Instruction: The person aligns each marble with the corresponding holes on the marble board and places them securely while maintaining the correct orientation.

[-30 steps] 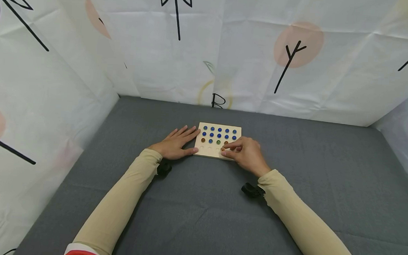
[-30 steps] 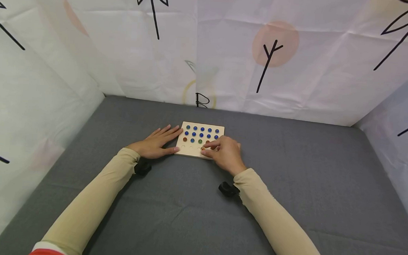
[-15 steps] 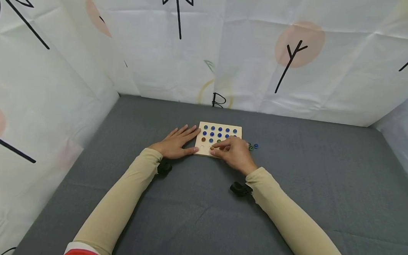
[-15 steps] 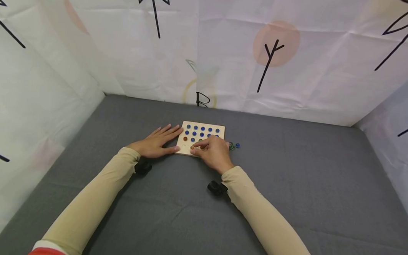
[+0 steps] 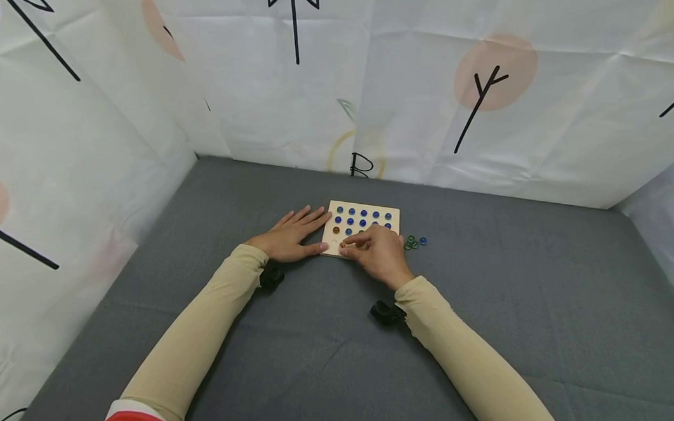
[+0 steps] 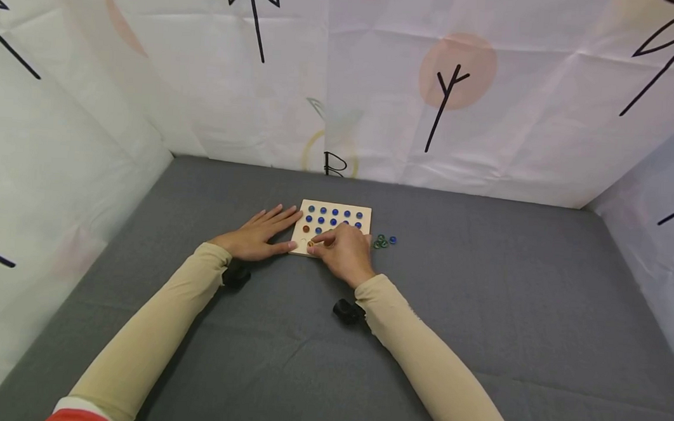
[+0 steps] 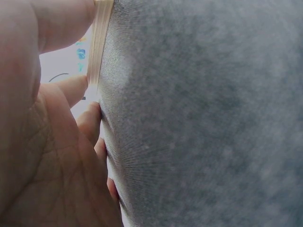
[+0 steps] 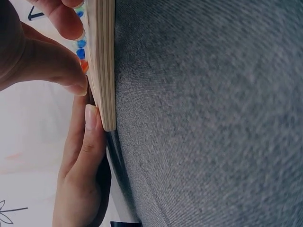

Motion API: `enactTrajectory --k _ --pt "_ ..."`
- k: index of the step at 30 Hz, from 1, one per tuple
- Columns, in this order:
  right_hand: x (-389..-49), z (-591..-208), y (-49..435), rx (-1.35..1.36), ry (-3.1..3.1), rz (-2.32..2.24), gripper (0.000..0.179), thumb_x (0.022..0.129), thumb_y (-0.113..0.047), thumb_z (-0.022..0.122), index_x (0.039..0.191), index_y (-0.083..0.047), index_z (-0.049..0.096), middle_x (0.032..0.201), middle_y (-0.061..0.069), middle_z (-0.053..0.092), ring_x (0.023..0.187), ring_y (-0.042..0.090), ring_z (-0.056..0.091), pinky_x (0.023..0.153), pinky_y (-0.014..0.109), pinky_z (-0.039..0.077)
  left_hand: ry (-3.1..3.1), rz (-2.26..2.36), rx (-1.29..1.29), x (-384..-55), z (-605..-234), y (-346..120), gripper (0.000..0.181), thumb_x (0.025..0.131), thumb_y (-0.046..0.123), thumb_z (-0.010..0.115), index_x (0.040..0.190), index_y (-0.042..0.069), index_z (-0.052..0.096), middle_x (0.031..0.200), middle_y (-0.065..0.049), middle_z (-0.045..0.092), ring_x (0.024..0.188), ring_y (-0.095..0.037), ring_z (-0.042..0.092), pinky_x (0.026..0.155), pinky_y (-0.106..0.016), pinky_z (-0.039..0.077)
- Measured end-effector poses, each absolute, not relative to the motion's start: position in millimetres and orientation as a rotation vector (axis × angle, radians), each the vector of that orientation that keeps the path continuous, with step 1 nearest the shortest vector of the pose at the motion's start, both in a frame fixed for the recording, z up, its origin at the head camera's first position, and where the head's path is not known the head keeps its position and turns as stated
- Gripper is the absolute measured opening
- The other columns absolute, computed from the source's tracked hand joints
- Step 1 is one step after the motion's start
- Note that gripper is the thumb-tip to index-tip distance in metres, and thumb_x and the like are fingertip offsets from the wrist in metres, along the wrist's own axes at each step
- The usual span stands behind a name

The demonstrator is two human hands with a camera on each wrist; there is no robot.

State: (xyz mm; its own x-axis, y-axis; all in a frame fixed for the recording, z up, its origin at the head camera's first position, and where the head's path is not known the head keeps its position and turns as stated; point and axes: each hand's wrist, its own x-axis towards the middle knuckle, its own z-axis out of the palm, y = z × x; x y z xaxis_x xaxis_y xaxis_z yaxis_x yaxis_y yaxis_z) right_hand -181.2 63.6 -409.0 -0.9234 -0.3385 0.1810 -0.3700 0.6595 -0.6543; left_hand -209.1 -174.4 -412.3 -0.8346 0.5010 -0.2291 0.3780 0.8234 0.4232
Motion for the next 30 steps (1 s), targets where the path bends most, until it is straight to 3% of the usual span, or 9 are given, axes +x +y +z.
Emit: enactTrajectory --k 11,30 --pt "-182.8 -404.4 58.5 0.588 -2.831 1.105 0.018 0.088 -0.027 0.083 0.101 -0.016 0.084 0.087 0.003 0.071 0.075 0.018 0.060 0.084 0.051 0.038 2.674 0.517 0.675 -210.4 -416.3 -176.8 0.077 0.105 0.059 0.042 0.166 0.023 0.012 0.171 -0.003 0.007 0.156 -0.027 -0.003 0.124 -0.049 -0.005" --pt "-186.6 -405.7 44.8 0.494 -2.890 0.947 0.013 0.089 -0.029 0.082 0.097 -0.021 0.085 0.081 -0.002 0.072 0.085 0.023 0.061 0.083 0.052 0.035 2.679 0.522 0.678 -210.0 -414.2 -175.7 0.073 0.107 0.050 0.046 0.165 0.020 0.015 0.170 -0.005 0.008 0.156 -0.029 -0.002 0.124 -0.051 -0.004"
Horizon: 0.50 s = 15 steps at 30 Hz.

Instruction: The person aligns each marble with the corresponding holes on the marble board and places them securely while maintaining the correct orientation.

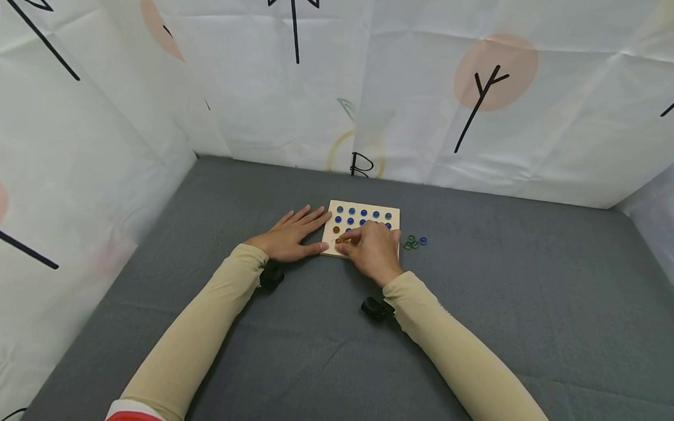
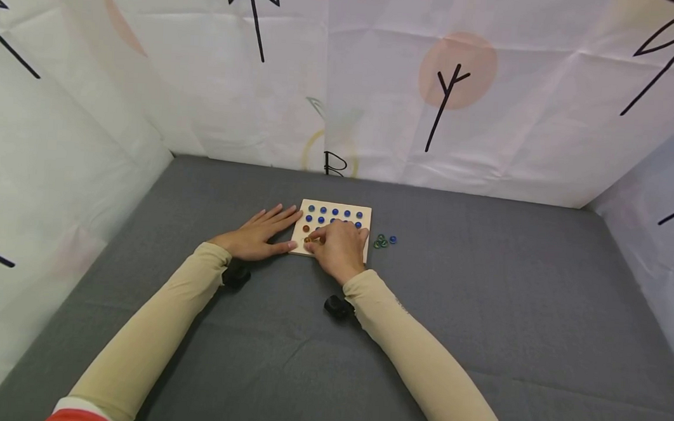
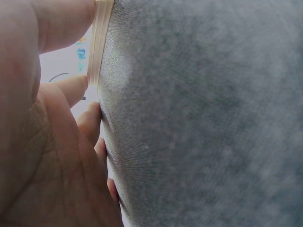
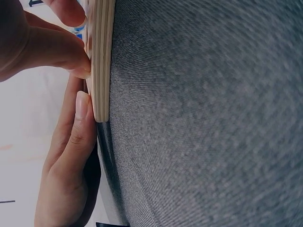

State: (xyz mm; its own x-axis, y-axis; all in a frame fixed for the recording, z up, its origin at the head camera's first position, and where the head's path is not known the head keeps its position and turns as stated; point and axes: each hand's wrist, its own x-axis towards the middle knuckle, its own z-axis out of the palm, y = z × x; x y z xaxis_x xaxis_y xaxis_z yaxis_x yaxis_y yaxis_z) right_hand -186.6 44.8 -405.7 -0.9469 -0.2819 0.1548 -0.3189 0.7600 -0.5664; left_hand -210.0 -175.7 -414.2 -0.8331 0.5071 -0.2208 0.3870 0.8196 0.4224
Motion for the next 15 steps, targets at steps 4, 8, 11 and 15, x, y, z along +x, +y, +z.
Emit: enactTrajectory --k 4,8,11,15 --pt "-186.3 -404.6 43.9 0.488 -2.889 0.927 0.013 0.088 -0.031 0.083 0.096 -0.021 0.085 0.080 -0.002 0.071 0.082 0.023 0.060 0.084 0.053 0.033 2.686 0.515 0.684 -208.3 -410.6 -174.9 0.073 0.106 0.050 0.047 0.165 0.019 0.016 0.170 -0.006 0.009 0.156 -0.030 0.000 0.124 -0.052 -0.003" --pt "-186.7 -403.8 41.5 0.475 -2.891 0.894 0.014 0.087 -0.032 0.083 0.096 -0.022 0.085 0.079 -0.003 0.070 0.081 0.023 0.059 0.085 0.054 0.031 2.682 0.521 0.687 -208.6 -410.8 -174.9 0.074 0.106 0.049 0.048 0.165 0.019 0.015 0.170 -0.006 0.009 0.156 -0.030 -0.001 0.124 -0.052 -0.003" --pt "-187.1 -403.8 39.5 0.459 -2.895 0.887 0.014 0.087 -0.033 0.083 0.096 -0.022 0.085 0.078 -0.003 0.070 0.083 0.023 0.059 0.085 0.055 0.031 2.679 0.522 0.688 -208.7 -411.4 -175.2 0.074 0.106 0.049 0.048 0.165 0.019 0.015 0.170 -0.006 0.008 0.156 -0.030 -0.001 0.124 -0.053 -0.003" --pt "-187.9 -404.5 37.5 0.447 -2.897 0.898 0.012 0.088 -0.032 0.083 0.096 -0.022 0.085 0.077 -0.003 0.070 0.086 0.024 0.059 0.086 0.054 0.030 2.680 0.525 0.690 -208.6 -412.1 -175.1 0.074 0.106 0.049 0.048 0.165 0.019 0.015 0.170 -0.006 0.008 0.156 -0.030 -0.002 0.124 -0.053 -0.004"
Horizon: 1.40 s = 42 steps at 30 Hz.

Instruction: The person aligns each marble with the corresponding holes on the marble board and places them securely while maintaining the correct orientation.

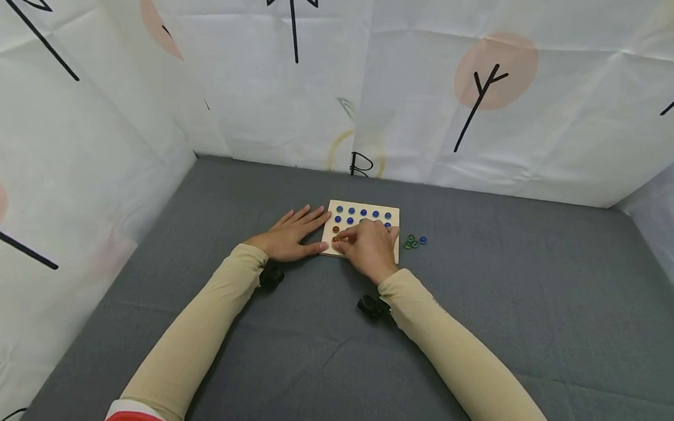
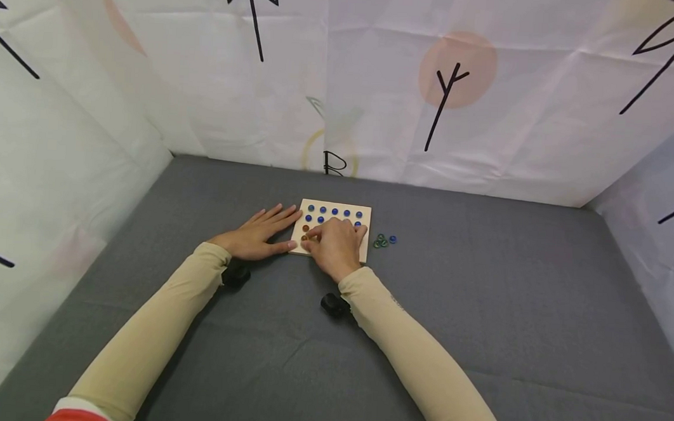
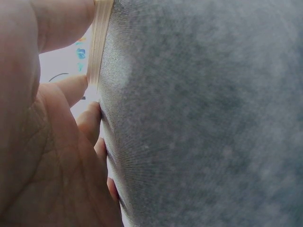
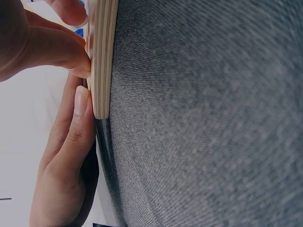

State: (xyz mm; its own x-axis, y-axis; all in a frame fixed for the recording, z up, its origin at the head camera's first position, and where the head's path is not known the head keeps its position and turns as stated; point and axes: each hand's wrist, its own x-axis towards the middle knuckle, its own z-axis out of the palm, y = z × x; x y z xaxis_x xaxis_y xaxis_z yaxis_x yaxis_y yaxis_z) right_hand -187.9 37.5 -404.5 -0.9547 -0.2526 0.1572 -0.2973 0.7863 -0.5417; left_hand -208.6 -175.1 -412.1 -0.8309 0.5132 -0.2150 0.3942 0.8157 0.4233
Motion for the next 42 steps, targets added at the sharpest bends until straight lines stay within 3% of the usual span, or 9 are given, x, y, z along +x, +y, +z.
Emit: enactTrajectory --k 24,36,42 --pt "-186.9 -403.1 48.0 0.452 -2.876 0.953 0.020 0.087 -0.031 0.084 0.101 -0.017 0.084 0.082 0.001 0.073 0.084 0.025 0.062 0.090 0.056 0.031 2.685 0.519 0.672 -210.1 -414.3 -176.2 0.075 0.106 0.053 0.047 0.165 0.022 0.014 0.170 -0.003 0.008 0.156 -0.028 -0.002 0.124 -0.050 -0.004" --pt "-179.9 -394.3 68.9 0.556 -2.788 1.040 0.022 0.086 -0.025 0.084 0.103 -0.011 0.083 0.086 0.007 0.068 0.079 0.025 0.059 0.080 0.052 0.035 2.680 0.507 0.666 -210.1 -413.8 -175.6 0.075 0.105 0.054 0.046 0.165 0.023 0.013 0.170 -0.002 0.007 0.156 -0.026 -0.002 0.125 -0.049 -0.003" --pt "-179.2 -391.9 82.9 0.542 -2.774 1.123 0.025 0.086 -0.021 0.085 0.106 -0.008 0.082 0.089 0.009 0.069 0.083 0.027 0.059 0.074 0.044 0.046 2.680 0.518 0.673 -210.0 -413.9 -176.4 0.075 0.106 0.054 0.046 0.165 0.022 0.014 0.170 -0.003 0.007 0.156 -0.027 -0.002 0.124 -0.050 -0.003"
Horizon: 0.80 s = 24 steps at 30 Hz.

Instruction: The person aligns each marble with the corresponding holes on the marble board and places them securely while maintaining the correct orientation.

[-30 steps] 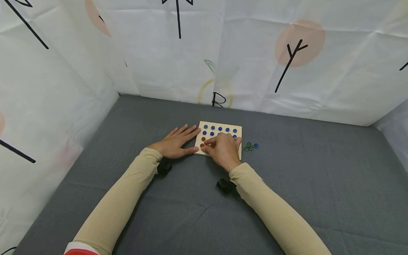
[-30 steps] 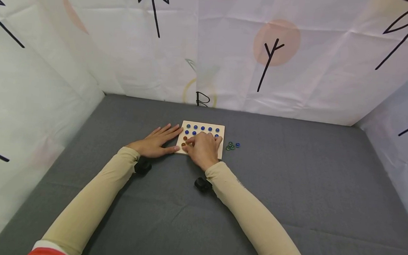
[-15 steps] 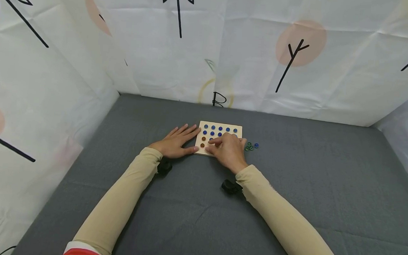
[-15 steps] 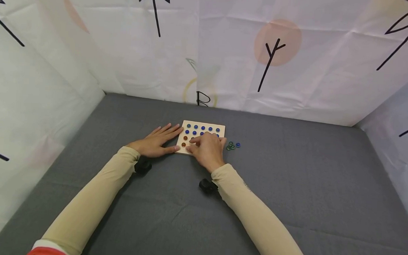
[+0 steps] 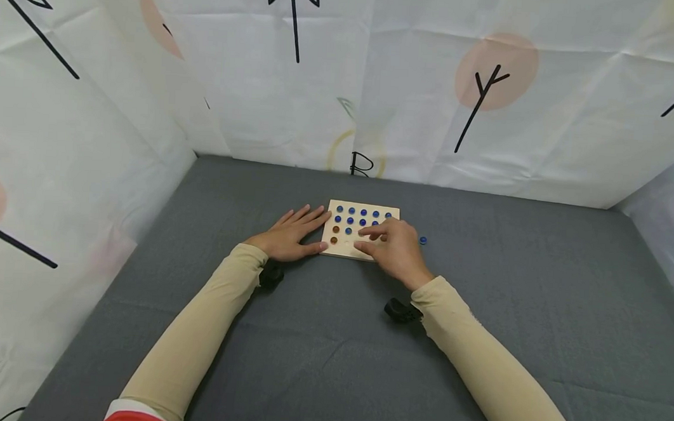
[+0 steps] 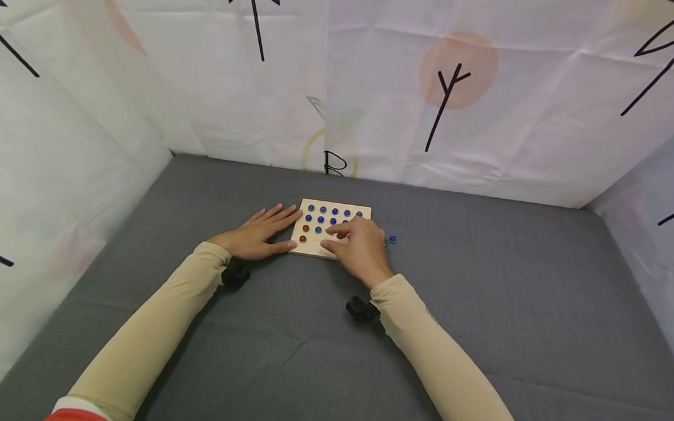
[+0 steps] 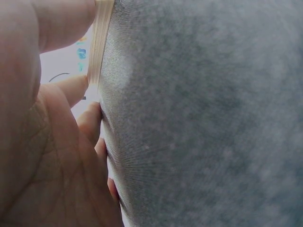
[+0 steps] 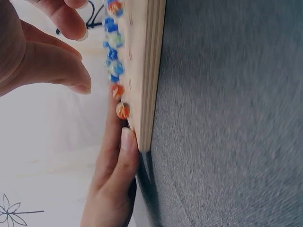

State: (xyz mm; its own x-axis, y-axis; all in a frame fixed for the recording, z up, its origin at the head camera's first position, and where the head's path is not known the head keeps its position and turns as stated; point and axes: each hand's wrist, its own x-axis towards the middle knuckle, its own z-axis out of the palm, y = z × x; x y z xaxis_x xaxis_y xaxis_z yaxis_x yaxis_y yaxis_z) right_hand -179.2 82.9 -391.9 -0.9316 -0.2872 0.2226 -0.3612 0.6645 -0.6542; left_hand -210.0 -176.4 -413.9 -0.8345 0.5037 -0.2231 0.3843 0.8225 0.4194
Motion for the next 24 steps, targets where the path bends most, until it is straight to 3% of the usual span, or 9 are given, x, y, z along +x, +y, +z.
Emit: enactTrajectory --k 10,24 --pt "-181.7 -393.7 112.2 0.528 -2.738 1.191 0.022 0.088 -0.016 0.083 0.106 -0.004 0.081 0.092 0.012 0.068 0.082 0.029 0.057 0.065 0.036 0.042 2.676 0.531 0.680 -209.5 -413.0 -176.6 0.075 0.105 0.053 0.047 0.165 0.021 0.014 0.170 -0.004 0.007 0.156 -0.028 -0.002 0.124 -0.051 -0.003" --pt "-188.4 -399.3 153.1 0.445 -2.722 1.123 0.022 0.089 -0.011 0.081 0.109 -0.001 0.079 0.098 0.018 0.068 0.090 0.035 0.062 0.074 0.047 0.050 2.680 0.525 0.685 -208.8 -412.8 -176.2 0.075 0.106 0.052 0.046 0.165 0.021 0.013 0.170 -0.004 0.007 0.156 -0.028 -0.002 0.124 -0.050 -0.003"
